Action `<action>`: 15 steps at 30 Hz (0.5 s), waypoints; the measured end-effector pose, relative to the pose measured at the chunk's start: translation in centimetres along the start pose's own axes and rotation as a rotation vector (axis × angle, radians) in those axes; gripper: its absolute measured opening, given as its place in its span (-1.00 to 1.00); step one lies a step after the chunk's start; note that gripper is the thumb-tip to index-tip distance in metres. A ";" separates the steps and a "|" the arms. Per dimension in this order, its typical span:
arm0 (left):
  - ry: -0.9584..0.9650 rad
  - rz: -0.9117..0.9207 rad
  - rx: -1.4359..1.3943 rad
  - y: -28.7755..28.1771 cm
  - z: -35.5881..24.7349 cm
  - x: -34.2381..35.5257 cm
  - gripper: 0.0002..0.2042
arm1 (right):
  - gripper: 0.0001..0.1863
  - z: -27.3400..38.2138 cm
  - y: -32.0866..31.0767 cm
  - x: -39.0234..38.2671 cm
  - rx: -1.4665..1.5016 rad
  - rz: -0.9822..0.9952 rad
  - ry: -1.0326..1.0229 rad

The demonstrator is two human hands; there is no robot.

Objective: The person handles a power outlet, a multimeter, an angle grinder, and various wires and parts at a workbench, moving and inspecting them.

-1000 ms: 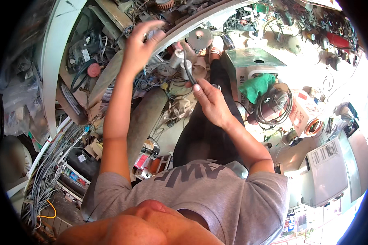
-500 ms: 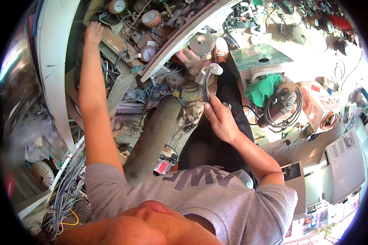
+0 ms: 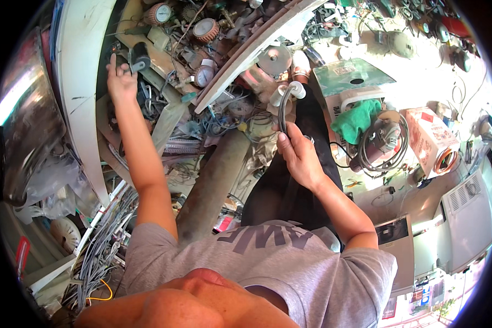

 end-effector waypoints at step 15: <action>0.167 0.789 0.530 1.1 0.2 -30.2 -0.84 | -0.63 1.9 3.9 -1.0 0.141 0.263 0.043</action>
Point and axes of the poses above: each hand's wrist, its own x-axis towards the middle knuckle, its own y-axis out of the palm, z = x × y, the point moved 7 cm from there along x, towards the middle knuckle, and after that the axes turned 9 degrees about -x, right-handed, at the moved point
